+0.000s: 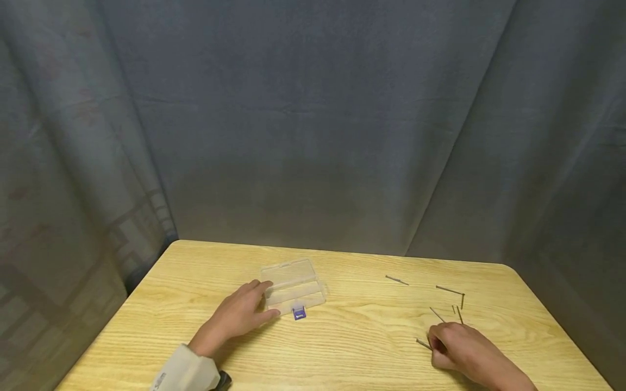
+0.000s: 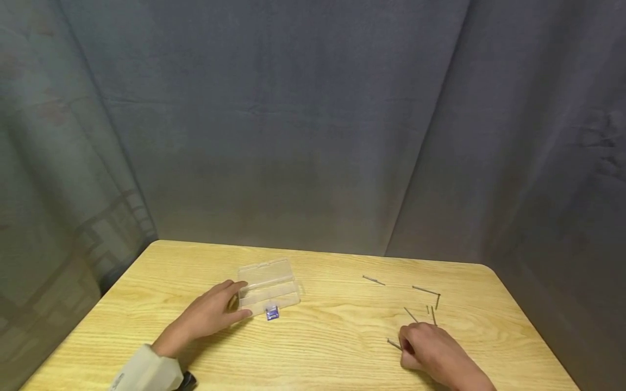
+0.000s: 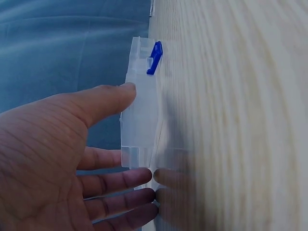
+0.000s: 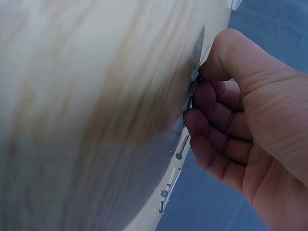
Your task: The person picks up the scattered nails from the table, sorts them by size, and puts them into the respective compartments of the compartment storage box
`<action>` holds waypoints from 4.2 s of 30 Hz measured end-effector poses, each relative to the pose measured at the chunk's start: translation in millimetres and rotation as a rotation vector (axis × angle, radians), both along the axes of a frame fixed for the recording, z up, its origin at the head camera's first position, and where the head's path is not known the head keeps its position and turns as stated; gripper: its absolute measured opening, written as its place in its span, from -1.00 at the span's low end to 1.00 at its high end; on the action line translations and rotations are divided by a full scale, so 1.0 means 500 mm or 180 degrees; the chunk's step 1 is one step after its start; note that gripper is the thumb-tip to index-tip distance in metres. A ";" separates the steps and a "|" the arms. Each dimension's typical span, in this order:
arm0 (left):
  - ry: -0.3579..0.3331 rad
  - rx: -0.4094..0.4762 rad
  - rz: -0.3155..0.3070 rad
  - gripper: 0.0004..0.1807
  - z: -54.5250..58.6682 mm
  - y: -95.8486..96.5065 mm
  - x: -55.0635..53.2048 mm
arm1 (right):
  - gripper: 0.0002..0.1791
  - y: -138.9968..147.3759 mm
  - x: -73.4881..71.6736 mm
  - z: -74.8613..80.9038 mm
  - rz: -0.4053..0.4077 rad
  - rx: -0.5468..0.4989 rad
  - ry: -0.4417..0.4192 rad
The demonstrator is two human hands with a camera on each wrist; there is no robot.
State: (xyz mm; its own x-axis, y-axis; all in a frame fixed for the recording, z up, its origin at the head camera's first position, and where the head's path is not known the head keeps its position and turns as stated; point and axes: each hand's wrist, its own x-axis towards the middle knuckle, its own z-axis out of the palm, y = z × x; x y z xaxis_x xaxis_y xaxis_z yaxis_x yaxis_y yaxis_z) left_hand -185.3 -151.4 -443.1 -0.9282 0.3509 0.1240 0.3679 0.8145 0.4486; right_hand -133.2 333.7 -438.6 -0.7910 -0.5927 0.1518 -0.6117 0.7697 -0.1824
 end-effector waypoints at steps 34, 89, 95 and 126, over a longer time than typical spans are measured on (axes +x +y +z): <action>0.0060 0.0139 -0.0117 -0.25 -0.008 -0.001 -0.005 | -0.76 -0.182 -0.061 0.042 0.0898 -0.1050 0.0024; -0.0037 0.0155 -0.0160 -0.25 -0.012 0.009 -0.021 | -0.89 -0.442 -0.254 0.028 0.0692 -0.0668 -0.0378; -0.0032 0.0166 -0.0135 -0.25 -0.008 0.006 -0.019 | -0.88 -0.417 -0.241 0.030 0.0543 -0.0607 -0.0095; -0.0089 0.0216 -0.0152 -0.23 -0.007 -0.006 -0.019 | -0.83 -0.138 -0.149 0.051 -0.0487 -0.0447 0.0377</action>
